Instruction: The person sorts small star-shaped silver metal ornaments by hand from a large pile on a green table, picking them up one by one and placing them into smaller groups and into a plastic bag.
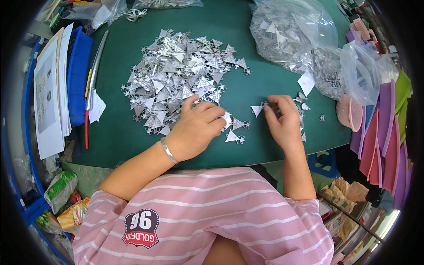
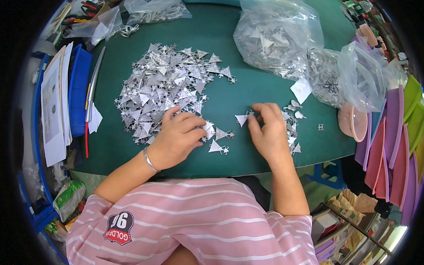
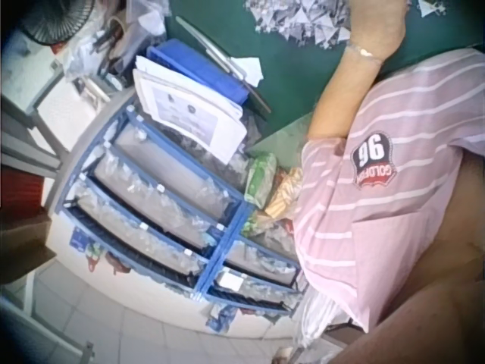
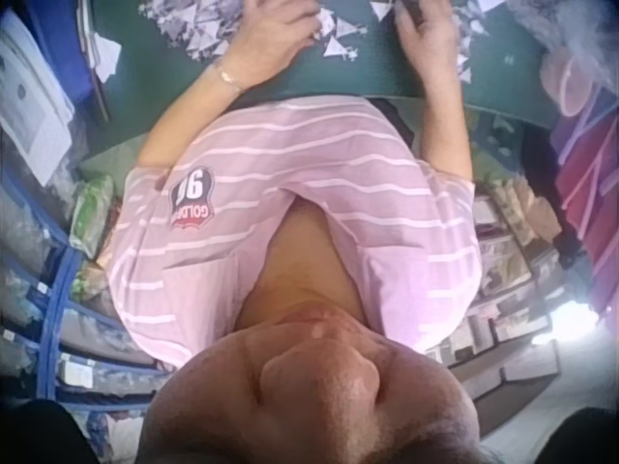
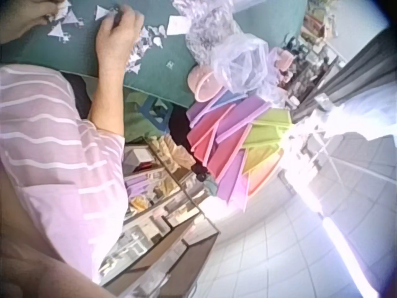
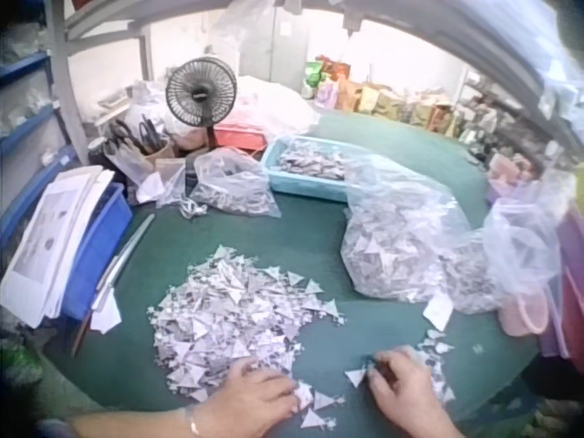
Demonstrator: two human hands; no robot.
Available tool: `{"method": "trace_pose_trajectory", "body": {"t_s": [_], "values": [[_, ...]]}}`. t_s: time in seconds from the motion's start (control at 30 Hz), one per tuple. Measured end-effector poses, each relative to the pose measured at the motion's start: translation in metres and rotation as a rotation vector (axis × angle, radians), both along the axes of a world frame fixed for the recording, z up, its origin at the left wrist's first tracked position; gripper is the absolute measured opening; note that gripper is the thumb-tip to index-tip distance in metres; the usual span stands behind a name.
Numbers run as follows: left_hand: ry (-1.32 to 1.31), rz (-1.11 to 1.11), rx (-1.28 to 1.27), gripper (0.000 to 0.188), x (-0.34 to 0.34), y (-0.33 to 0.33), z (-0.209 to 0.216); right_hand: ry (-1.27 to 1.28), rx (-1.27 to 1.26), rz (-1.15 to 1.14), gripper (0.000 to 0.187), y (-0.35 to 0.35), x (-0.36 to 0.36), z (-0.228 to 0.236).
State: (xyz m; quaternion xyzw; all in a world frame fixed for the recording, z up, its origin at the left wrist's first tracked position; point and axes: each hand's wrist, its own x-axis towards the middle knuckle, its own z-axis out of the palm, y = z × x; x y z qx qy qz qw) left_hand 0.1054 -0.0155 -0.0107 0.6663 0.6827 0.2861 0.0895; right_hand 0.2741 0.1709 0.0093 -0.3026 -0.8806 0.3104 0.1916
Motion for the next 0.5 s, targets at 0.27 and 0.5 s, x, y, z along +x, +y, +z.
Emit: {"method": "trace_pose_trajectory", "body": {"t_s": [0.27,0.5], "values": [[-0.179,0.141,0.27,0.018,-0.011,-0.002,0.014,0.009,0.059,-0.062,0.013,0.019,0.011,0.014],[-0.09,0.225,0.262,0.016,-0.027,-0.003,0.023,-0.028,0.209,0.2,0.009,0.008,0.002,-0.001]]}}
